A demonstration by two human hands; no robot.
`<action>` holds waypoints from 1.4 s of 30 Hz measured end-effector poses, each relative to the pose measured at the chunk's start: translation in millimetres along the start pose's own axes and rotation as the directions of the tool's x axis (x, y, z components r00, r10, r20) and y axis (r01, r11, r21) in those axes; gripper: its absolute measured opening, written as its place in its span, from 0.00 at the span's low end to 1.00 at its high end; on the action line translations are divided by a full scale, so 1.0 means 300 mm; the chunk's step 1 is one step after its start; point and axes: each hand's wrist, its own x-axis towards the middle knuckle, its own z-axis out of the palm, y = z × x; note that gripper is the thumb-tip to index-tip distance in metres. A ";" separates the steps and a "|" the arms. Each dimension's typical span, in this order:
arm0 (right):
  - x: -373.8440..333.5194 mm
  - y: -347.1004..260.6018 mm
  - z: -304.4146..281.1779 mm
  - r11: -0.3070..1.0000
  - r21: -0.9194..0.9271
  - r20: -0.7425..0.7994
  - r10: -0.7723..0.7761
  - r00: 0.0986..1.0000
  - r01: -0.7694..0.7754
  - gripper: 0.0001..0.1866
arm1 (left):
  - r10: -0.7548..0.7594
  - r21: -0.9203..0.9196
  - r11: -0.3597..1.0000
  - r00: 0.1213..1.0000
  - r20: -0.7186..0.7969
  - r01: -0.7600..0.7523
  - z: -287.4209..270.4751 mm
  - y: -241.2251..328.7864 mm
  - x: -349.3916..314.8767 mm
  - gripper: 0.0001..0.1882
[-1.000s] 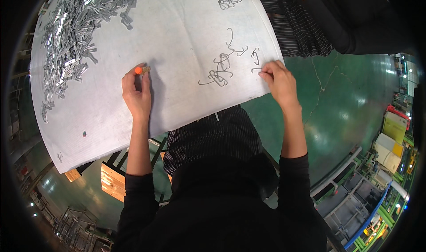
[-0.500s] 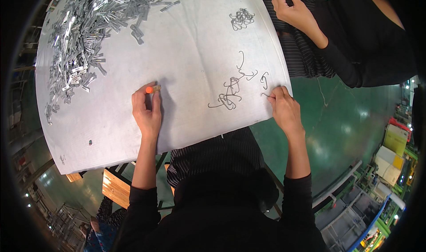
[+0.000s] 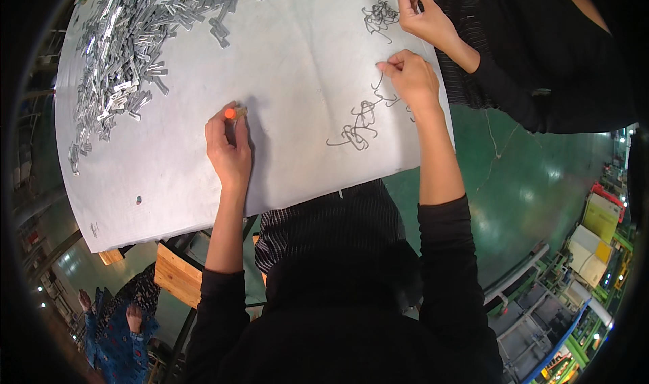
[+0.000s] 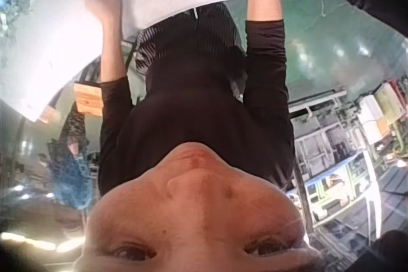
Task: The person sits at a table and uses both hands to pick up small metal pieces and wire, arranging them into shapes on a white sheet. They occasionally stand to move around the workshop and return to the table to continue assembling the pieces.
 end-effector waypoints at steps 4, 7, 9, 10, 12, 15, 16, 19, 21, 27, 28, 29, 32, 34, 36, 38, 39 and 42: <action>-0.025 -0.005 0.045 0.986 -0.081 0.018 -0.142 0.990 0.143 0.11 | -0.021 0.026 0.999 0.999 0.027 0.020 -0.004 -0.011 -0.001 0.15; -0.033 0.030 0.020 0.984 0.033 0.039 -0.175 0.984 0.173 0.10 | -0.073 -0.047 0.996 0.994 0.084 0.077 -0.040 0.024 -0.014 0.19; -0.038 0.101 0.001 0.957 0.255 0.001 -0.144 0.990 0.139 0.09 | -0.061 -0.169 0.984 0.998 0.005 0.061 -0.066 0.046 -0.034 0.21; -0.060 0.108 -0.011 0.925 0.357 0.044 -0.152 0.987 0.127 0.09 | -0.018 -0.238 0.971 0.995 -0.099 -0.006 -0.086 0.051 -0.054 0.22; -0.149 0.100 -0.028 0.830 0.550 0.134 -0.199 0.971 0.094 0.08 | -0.083 -0.451 0.892 0.976 -0.203 -0.018 -0.110 0.075 -0.120 0.18; -0.363 -0.057 0.027 0.707 0.689 0.105 -0.314 0.944 0.159 0.08 | -0.290 -0.762 0.278 0.807 0.514 0.585 -0.072 0.193 -0.184 0.20; -0.416 -0.092 0.044 0.689 0.694 0.082 -0.364 0.928 0.209 0.08 | -0.227 -0.650 -0.055 0.624 0.748 0.758 -0.040 0.233 -0.185 0.22; -0.437 -0.104 0.067 0.696 0.676 0.077 -0.392 0.917 0.241 0.06 | -0.259 -0.494 -0.310 0.427 0.866 0.813 0.021 0.272 -0.178 0.22; -0.354 -0.029 0.040 0.809 0.509 -0.076 -0.297 0.952 0.293 0.06 | -0.246 -0.509 -0.316 0.449 0.859 0.801 0.039 0.203 -0.180 0.21; -0.186 0.148 -0.023 0.911 -0.085 -0.056 -0.408 0.911 0.403 0.07 | -0.248 -0.483 -0.265 0.425 0.870 0.835 0.055 0.175 -0.170 0.19; -0.172 0.157 -0.023 0.887 -0.154 -0.025 -0.445 0.895 0.436 0.07 | -0.251 -0.479 -0.251 0.422 0.871 0.841 0.056 0.171 -0.173 0.18; -0.167 0.164 -0.022 0.856 -0.221 0.008 -0.478 0.878 0.468 0.06 | -0.261 -0.474 -0.246 0.414 0.872 0.845 0.057 0.168 -0.176 0.18; -0.168 0.157 -0.008 0.792 -0.328 0.051 -0.529 0.847 0.515 0.05 | -0.274 -0.464 -0.223 0.401 0.874 0.858 0.057 0.161 -0.179 0.18; -0.171 0.152 -0.014 0.802 -0.308 0.114 -0.503 0.857 0.512 0.06 | -0.265 -0.465 -0.191 0.411 0.873 0.865 0.053 0.157 -0.178 0.18; -0.165 0.150 -0.018 0.863 -0.124 0.133 -0.475 0.870 0.490 0.06 | -0.252 -0.462 -0.181 0.413 0.875 0.868 0.054 0.150 -0.178 0.18; -0.136 0.177 -0.029 0.886 0.232 0.120 -0.435 0.892 0.401 0.07 | -0.239 -0.457 -0.176 0.412 0.879 0.872 0.053 0.144 -0.177 0.18; -0.102 0.193 -0.026 0.879 0.291 0.113 -0.423 0.899 0.377 0.08 | -0.231 -0.452 -0.174 0.410 0.883 0.875 0.052 0.145 -0.173 0.18; -0.048 0.174 -0.042 0.966 0.093 0.007 -0.244 0.970 0.242 0.08 | -0.228 -0.435 -0.179 0.392 0.891 0.883 0.054 0.146 -0.173 0.18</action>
